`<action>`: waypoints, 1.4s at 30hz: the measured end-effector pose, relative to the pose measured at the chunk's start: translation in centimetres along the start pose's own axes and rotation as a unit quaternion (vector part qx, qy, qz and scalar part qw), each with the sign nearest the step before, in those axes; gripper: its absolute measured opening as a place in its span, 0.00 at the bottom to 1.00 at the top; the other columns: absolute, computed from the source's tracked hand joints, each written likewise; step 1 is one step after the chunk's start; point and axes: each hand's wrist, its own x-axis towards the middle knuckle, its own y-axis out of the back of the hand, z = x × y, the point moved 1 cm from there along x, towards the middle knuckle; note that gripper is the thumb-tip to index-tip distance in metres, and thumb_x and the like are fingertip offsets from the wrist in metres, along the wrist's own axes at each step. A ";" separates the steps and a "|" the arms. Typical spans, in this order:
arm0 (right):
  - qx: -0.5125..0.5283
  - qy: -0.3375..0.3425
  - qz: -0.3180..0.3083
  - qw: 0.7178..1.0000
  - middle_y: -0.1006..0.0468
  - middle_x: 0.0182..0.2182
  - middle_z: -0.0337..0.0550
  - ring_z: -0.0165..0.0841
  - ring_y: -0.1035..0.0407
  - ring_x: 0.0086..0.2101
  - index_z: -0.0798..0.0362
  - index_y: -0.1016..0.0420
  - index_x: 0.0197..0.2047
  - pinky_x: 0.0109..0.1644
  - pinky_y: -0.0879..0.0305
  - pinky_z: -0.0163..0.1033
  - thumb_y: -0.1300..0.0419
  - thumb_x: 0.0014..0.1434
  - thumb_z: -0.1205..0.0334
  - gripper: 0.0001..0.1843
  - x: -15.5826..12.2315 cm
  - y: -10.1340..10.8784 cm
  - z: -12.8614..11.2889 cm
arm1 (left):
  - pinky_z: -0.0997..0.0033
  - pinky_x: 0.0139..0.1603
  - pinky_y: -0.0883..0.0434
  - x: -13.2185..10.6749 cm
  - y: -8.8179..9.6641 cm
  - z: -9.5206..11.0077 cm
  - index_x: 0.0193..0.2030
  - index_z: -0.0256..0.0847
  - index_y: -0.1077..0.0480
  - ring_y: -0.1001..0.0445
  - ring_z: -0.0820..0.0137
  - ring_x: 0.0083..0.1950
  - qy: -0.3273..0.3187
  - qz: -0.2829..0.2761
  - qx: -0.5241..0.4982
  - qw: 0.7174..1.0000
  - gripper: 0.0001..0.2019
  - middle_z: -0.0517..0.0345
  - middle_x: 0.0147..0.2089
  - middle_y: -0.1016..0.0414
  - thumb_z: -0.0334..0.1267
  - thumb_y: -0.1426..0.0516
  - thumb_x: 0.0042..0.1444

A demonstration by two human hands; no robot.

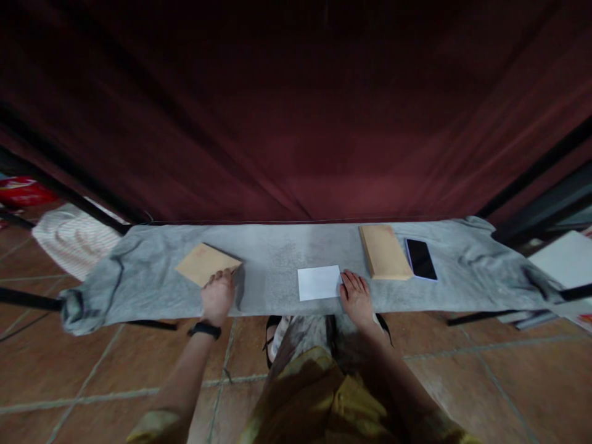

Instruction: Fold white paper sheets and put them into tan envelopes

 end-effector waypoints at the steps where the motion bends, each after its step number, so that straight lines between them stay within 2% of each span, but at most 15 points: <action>1: 0.000 0.001 0.000 1.000 0.27 0.63 0.51 0.41 0.37 0.64 0.55 0.29 0.65 0.69 0.48 0.52 0.54 0.71 0.61 0.24 0.0 0.0 0.0 | 0.64 0.46 0.27 -0.1 0.3 1.7 0.50 0.39 0.29 0.24 0.57 0.52 -0.015 0.003 -0.001 1.000 0.15 0.46 0.47 0.23 0.36 0.55 0.67; 3: -0.001 0.002 0.001 1.000 0.27 0.63 0.51 0.41 0.38 0.64 0.55 0.29 0.65 0.69 0.48 0.53 0.54 0.71 0.61 0.24 -0.1 0.0 0.0 | 0.65 0.46 0.28 -0.6 1.0 6.0 0.53 0.39 0.30 0.23 0.58 0.52 -0.071 0.012 -0.011 0.997 0.14 0.46 0.48 0.23 0.35 0.53 0.66; 7: 0.000 0.003 0.002 1.000 0.28 0.64 0.51 0.42 0.38 0.64 0.56 0.29 0.65 0.69 0.48 0.52 0.55 0.72 0.61 0.24 -0.1 0.1 -0.1 | 0.65 0.42 0.28 -2.0 2.3 15.4 0.53 0.38 0.30 0.20 0.61 0.43 -0.101 -0.011 -0.089 0.991 0.14 0.45 0.42 0.20 0.34 0.52 0.67; 9: -0.002 0.002 -0.004 1.000 0.28 0.64 0.52 0.42 0.38 0.64 0.57 0.29 0.65 0.69 0.48 0.52 0.55 0.72 0.61 0.24 0.0 0.2 -0.1 | 0.66 0.42 0.28 -2.6 2.6 19.3 0.54 0.38 0.30 0.20 0.62 0.41 -0.130 -0.023 -0.126 0.983 0.15 0.45 0.41 0.19 0.34 0.54 0.69; 11: -0.006 0.003 -0.015 1.000 0.28 0.64 0.52 0.42 0.38 0.64 0.58 0.29 0.65 0.70 0.49 0.51 0.55 0.73 0.60 0.24 0.0 0.4 -0.1 | 0.68 0.44 0.28 -2.8 2.4 21.8 0.55 0.39 0.29 0.20 0.64 0.44 -0.164 -0.027 -0.145 0.975 0.15 0.47 0.44 0.19 0.35 0.54 0.70; 13: -0.011 0.005 -0.025 1.000 0.28 0.64 0.52 0.42 0.38 0.64 0.58 0.30 0.65 0.70 0.50 0.51 0.55 0.73 0.60 0.25 0.1 0.5 0.0 | 0.67 0.52 0.28 -2.5 2.0 22.9 0.57 0.39 0.29 0.21 0.63 0.52 -0.198 -0.024 -0.152 0.968 0.17 0.45 0.52 0.21 0.33 0.54 0.69; 16: -0.014 0.002 -0.027 1.000 0.29 0.65 0.51 0.41 0.39 0.65 0.57 0.31 0.66 0.70 0.51 0.51 0.55 0.73 0.60 0.25 0.1 0.4 0.1 | 0.56 0.69 0.39 -1.0 0.9 22.0 0.64 0.37 0.33 0.34 0.58 0.69 -0.236 -0.013 -0.139 0.962 0.23 0.41 0.68 0.32 0.26 0.56 0.66; 19: -0.015 -0.001 -0.021 1.000 0.30 0.65 0.51 0.42 0.39 0.65 0.57 0.31 0.66 0.70 0.51 0.51 0.55 0.72 0.61 0.25 0.0 0.1 0.1 | 0.43 0.75 0.51 1.5 -0.2 19.2 0.66 0.30 0.36 0.46 0.53 0.76 -0.252 -0.009 -0.066 0.966 0.26 0.36 0.72 0.39 0.22 0.58 0.64; 22: -0.018 -0.001 -0.012 1.000 0.29 0.65 0.52 0.42 0.39 0.64 0.57 0.31 0.66 0.70 0.50 0.51 0.55 0.71 0.62 0.25 0.0 -0.1 0.0 | 0.37 0.75 0.56 3.5 -1.0 16.3 0.64 0.27 0.35 0.43 0.53 0.74 -0.249 -0.022 -0.040 0.967 0.26 0.35 0.67 0.31 0.20 0.59 0.61; 25: -0.022 0.003 -0.005 1.000 0.29 0.64 0.52 0.43 0.38 0.64 0.57 0.31 0.66 0.70 0.50 0.52 0.55 0.71 0.62 0.25 -0.1 -0.1 -0.1 | 0.38 0.75 0.57 4.5 -1.5 14.6 0.64 0.30 0.34 0.38 0.53 0.72 -0.262 -0.033 -0.025 0.964 0.26 0.37 0.63 0.28 0.21 0.58 0.62; 28: -0.025 0.015 -0.001 1.000 0.29 0.64 0.53 0.42 0.38 0.64 0.58 0.30 0.65 0.70 0.50 0.51 0.54 0.71 0.62 0.24 -0.1 0.1 -0.2 | 0.35 0.74 0.59 4.8 -1.5 14.0 0.65 0.32 0.35 0.35 0.50 0.69 -0.274 -0.042 -0.019 0.960 0.24 0.37 0.63 0.29 0.27 0.56 0.64; 31: -0.030 0.018 0.003 0.999 0.28 0.63 0.54 0.42 0.38 0.63 0.59 0.30 0.65 0.70 0.51 0.51 0.55 0.72 0.63 0.24 -0.1 0.2 -0.3 | 0.31 0.72 0.57 5.1 -1.3 13.8 0.65 0.32 0.35 0.34 0.47 0.66 -0.284 -0.063 -0.020 0.956 0.23 0.35 0.63 0.31 0.40 0.51 0.67; 35: -0.033 0.013 0.002 0.999 0.28 0.64 0.54 0.42 0.38 0.64 0.58 0.31 0.65 0.70 0.52 0.51 0.55 0.71 0.64 0.24 -0.1 0.2 -0.3 | 0.39 0.70 0.49 5.9 -0.6 13.3 0.64 0.37 0.36 0.34 0.49 0.65 -0.299 -0.097 -0.025 0.949 0.30 0.38 0.64 0.33 0.55 0.45 0.62; 39: -0.033 0.016 -0.001 0.999 0.29 0.64 0.53 0.42 0.39 0.64 0.57 0.32 0.66 0.70 0.51 0.51 0.54 0.71 0.64 0.24 -0.2 0.0 -0.2 | 0.44 0.69 0.47 6.5 0.3 13.0 0.63 0.39 0.35 0.34 0.50 0.65 -0.303 -0.123 -0.024 0.945 0.34 0.40 0.64 0.32 0.60 0.42 0.57; 42: -0.035 0.020 0.003 0.999 0.29 0.64 0.53 0.42 0.39 0.64 0.58 0.32 0.66 0.70 0.51 0.52 0.55 0.72 0.63 0.24 -0.3 -0.1 -0.1 | 0.46 0.68 0.43 6.7 0.9 12.7 0.61 0.40 0.33 0.33 0.50 0.65 -0.297 -0.142 -0.027 0.944 0.38 0.42 0.63 0.31 0.62 0.36 0.49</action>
